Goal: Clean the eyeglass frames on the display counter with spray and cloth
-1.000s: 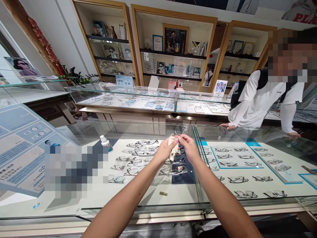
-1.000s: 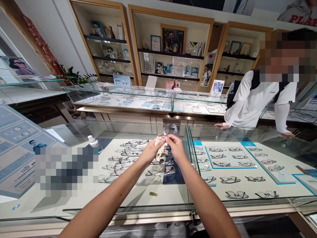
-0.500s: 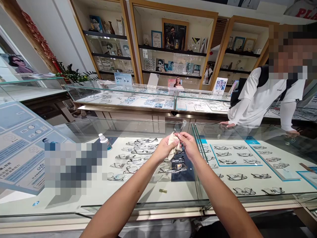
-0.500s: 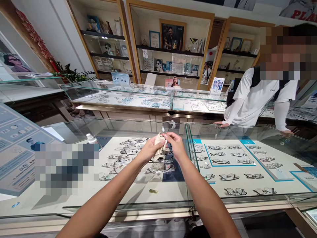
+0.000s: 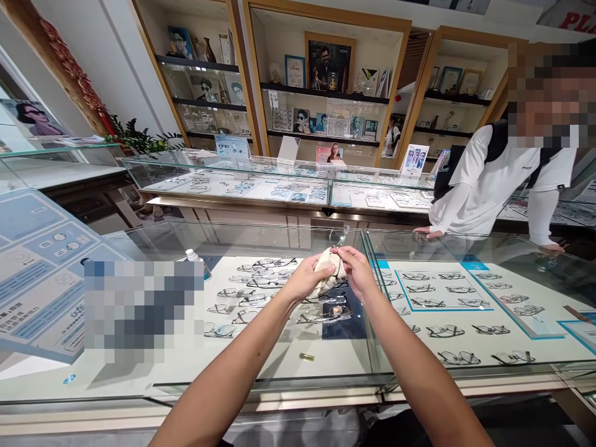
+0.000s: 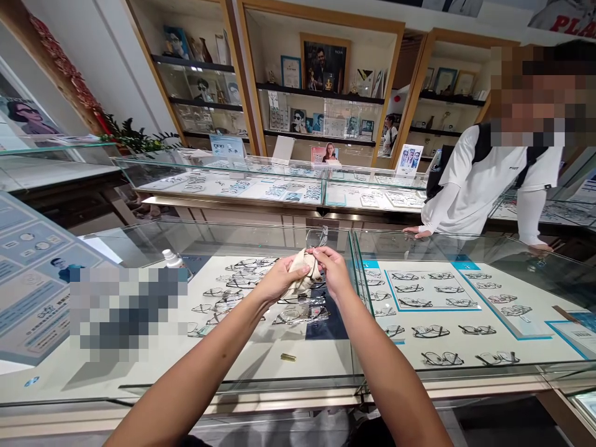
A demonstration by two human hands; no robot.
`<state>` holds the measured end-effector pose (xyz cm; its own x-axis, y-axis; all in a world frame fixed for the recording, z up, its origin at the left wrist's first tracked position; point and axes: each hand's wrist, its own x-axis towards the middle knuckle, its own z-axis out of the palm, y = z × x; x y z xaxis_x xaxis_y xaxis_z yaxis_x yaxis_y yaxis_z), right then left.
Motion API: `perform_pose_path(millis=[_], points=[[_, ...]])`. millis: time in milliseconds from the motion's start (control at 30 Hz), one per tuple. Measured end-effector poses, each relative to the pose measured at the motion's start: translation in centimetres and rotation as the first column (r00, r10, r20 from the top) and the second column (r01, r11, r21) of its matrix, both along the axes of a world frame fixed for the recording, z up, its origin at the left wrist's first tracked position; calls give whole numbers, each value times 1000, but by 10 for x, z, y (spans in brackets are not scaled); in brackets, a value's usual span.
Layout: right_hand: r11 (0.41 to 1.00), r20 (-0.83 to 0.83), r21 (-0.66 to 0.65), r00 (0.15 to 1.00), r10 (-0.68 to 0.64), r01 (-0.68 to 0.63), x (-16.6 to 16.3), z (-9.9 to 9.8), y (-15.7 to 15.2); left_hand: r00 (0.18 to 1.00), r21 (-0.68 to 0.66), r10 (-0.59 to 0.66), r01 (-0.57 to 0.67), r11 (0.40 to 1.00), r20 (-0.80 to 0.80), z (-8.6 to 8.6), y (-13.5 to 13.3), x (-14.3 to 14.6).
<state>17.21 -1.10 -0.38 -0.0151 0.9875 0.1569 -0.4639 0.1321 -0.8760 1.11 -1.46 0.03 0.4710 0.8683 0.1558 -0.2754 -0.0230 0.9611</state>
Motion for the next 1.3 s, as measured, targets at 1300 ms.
perform_pose_path(millis=[1300], points=[[986,-134,159,989,66,-45,32,8,3,585,203,668,-663,720,-460,55,-65,-151]])
